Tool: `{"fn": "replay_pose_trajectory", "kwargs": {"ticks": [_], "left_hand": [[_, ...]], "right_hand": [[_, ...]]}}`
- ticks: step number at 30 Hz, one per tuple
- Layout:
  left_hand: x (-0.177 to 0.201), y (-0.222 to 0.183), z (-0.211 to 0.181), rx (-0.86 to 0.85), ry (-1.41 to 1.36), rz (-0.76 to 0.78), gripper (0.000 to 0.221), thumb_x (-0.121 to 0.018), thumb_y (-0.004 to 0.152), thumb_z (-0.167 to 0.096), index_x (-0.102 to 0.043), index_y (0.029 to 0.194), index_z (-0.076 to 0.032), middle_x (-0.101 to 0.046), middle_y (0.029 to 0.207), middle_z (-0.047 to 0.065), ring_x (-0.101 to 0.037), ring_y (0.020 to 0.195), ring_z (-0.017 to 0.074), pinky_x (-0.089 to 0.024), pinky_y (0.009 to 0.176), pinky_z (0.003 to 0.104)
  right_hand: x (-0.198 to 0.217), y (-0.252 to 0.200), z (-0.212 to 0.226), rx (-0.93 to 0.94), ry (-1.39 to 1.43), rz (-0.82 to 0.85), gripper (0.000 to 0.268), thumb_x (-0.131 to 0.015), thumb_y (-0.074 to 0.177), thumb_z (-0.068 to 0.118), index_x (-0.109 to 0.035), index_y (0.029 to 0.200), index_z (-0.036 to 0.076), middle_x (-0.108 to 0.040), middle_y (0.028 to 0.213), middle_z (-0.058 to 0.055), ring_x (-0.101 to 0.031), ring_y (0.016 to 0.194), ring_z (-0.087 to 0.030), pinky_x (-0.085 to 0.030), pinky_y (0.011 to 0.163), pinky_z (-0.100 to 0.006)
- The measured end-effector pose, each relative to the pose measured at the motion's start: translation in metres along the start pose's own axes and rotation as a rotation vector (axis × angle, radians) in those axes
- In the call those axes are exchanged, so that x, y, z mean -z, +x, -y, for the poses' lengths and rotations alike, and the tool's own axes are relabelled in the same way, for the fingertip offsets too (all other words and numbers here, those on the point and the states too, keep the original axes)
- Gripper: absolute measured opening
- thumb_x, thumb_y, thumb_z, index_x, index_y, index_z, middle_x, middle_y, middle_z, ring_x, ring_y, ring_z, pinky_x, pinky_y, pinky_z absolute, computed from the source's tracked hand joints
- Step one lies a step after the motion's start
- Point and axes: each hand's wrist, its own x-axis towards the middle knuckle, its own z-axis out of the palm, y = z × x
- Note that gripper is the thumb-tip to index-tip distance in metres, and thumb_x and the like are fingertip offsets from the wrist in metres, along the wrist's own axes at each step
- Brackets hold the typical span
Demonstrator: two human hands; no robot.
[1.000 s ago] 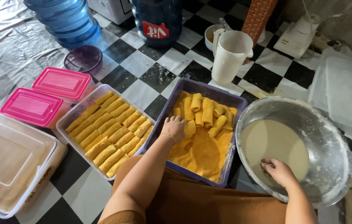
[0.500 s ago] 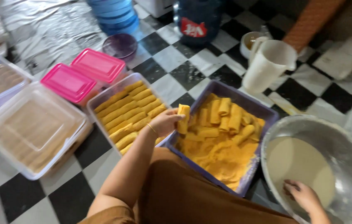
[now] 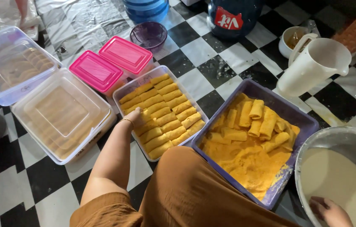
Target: The person is breading snacks by dipping them into a liquid batter and then coating them in a yellow powder.
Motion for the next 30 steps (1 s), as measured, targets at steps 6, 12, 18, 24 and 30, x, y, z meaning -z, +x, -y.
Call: {"fn": "replay_pose_trajectory", "kwargs": {"ticks": [6, 12, 18, 24, 30], "left_hand": [[-0.004, 0.026, -0.02, 0.989, -2.181, 0.003, 0.045, -0.075, 0.076, -0.03, -0.074, 0.115, -0.007, -0.071, 0.119, 0.018, -0.066, 0.11, 0.0374, -0.056, 0.097, 0.043], [0.028, 0.023, 0.016, 1.069, -2.227, 0.074, 0.067, -0.073, 0.083, -0.054, -0.069, 0.118, 0.003, -0.073, 0.113, 0.024, -0.071, 0.101, 0.0411, -0.058, 0.089, 0.046], [0.204, -0.019, 0.174, 1.109, -2.019, -0.915, 0.036, -0.073, 0.085, -0.017, -0.072, 0.12, -0.015, -0.072, 0.105, 0.012, -0.066, 0.092, 0.0313, -0.052, 0.083, 0.042], [0.323, 0.051, 0.222, 0.616, -1.853, -0.702, 0.033, -0.055, 0.095, -0.022, -0.066, 0.124, -0.013, -0.064, 0.137, 0.005, -0.055, 0.13, 0.0272, -0.041, 0.104, 0.045], [0.341, 0.073, 0.217, 0.718, -1.783, -0.553, 0.025, -0.061, 0.087, -0.014, -0.075, 0.107, -0.009, -0.062, 0.12, 0.015, -0.055, 0.114, 0.034, -0.039, 0.101, 0.045]], "right_hand": [[-0.002, -0.013, 0.006, 0.069, -0.157, -0.054, 0.035, -0.065, 0.103, 0.009, -0.078, 0.126, -0.013, -0.085, 0.107, -0.029, -0.078, 0.086, -0.038, -0.059, 0.082, -0.043], [-0.003, -0.012, 0.002, 0.094, -0.186, -0.129, 0.031, -0.067, 0.099, 0.009, -0.08, 0.125, -0.004, -0.086, 0.103, -0.021, -0.08, 0.085, -0.033, -0.059, 0.078, -0.039], [-0.006, -0.025, 0.016, 0.073, -0.116, -0.112, 0.033, -0.064, 0.097, 0.009, -0.077, 0.126, -0.002, -0.084, 0.1, -0.016, -0.075, 0.078, -0.029, -0.056, 0.073, -0.037], [-0.01, -0.059, 0.049, 0.09, -0.024, -0.103, 0.035, -0.063, 0.095, 0.008, -0.075, 0.125, -0.007, -0.083, 0.099, -0.019, -0.076, 0.081, -0.029, -0.056, 0.074, -0.036], [-0.006, -0.101, 0.091, 0.032, -0.11, -0.14, 0.04, -0.072, 0.093, 0.022, -0.076, 0.125, 0.0, -0.083, 0.096, -0.015, -0.076, 0.083, -0.024, -0.056, 0.076, -0.033]]}}
